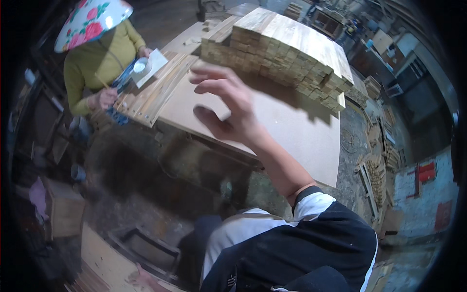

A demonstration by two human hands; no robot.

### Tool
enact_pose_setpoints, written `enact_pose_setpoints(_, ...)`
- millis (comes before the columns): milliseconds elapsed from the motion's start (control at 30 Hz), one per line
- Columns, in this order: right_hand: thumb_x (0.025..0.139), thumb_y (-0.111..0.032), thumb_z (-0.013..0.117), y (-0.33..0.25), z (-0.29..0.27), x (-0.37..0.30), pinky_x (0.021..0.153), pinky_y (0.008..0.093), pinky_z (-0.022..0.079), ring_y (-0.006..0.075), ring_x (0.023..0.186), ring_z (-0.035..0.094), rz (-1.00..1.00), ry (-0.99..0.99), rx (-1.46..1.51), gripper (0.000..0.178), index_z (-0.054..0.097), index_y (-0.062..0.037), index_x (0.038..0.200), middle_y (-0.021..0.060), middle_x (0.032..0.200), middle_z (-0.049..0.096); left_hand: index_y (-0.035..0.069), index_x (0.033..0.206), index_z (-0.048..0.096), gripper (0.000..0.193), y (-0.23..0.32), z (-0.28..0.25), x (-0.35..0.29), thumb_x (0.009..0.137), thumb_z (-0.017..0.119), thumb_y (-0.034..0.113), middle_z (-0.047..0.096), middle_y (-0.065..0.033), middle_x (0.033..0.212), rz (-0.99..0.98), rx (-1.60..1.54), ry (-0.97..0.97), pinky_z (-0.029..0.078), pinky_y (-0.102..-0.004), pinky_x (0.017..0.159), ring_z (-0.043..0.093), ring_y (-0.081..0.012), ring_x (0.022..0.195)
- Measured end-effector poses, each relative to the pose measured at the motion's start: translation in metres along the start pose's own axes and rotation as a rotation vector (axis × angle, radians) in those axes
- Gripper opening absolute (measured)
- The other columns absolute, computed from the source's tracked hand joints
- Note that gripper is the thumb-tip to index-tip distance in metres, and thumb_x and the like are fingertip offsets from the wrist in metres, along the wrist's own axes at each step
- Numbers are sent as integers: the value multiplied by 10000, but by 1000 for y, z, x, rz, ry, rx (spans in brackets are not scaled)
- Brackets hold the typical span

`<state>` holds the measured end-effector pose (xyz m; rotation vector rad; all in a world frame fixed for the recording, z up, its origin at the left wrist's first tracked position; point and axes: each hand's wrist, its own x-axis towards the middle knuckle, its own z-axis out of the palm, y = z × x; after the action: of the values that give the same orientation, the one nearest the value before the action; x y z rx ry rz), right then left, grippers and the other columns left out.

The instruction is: The person is assembling wooden components, likely for furniture, by fitting joints together and checking alignment on a workbench.

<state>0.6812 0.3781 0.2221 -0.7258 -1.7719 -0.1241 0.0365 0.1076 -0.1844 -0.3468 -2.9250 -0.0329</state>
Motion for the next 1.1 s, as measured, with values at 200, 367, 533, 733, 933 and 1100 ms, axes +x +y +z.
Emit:
enact_pose_setpoints(200,887,-286,647,202,-4,-220,979,497,439,396,1167,548,624,-160,-578,403,586,-47,1206,215,1223,583,-9,1459,396,1103,41,-3,-12,736,600,798,401,-212,1498,106,41,8,272,-747,997,406,-438,1315)
enact_pose_setpoints(367,929,-340,552,198,-3,-278,1026,598,347,403,1295,438,604,-283,-834,451,555,-30,1256,257,1369,471,-48,1431,413,1104,39,-7,-20,770,514,830,461,-244,1445,142,86,74,341,-760,925,470,-488,1235)
enact_pose_setpoints(533,931,-377,517,190,-3,-260,1086,603,293,378,1315,411,891,-471,-823,473,537,-14,1233,233,1330,479,-87,1402,429,1123,24,-3,-17,803,429,863,521,-276,1391,242,171,339,410,-772,854,535,-539,1155)
enact_pose_setpoints(733,910,-362,530,194,-7,-258,1031,610,338,382,1241,453,816,-457,-849,381,553,-22,1081,224,1213,509,-95,1406,415,1164,14,11,-6,784,404,889,487,-319,1398,479,238,636,364,-835,811,509,-580,1167)
enact_pose_setpoints(933,931,-383,506,199,-3,-266,1074,637,309,397,1301,417,817,-415,-851,427,556,-15,1142,242,1297,493,-71,1422,405,1163,45,5,-29,753,454,879,447,-291,1436,210,143,120,309,-832,859,459,-554,1227)
enact_pose_setpoints(1100,949,-397,500,198,-6,-265,1118,639,270,404,1362,369,866,-430,-827,468,548,-9,1205,250,1382,455,-47,1440,395,1167,64,-2,-36,725,500,870,424,-260,1461,179,105,52,267,-822,898,428,-523,1263)
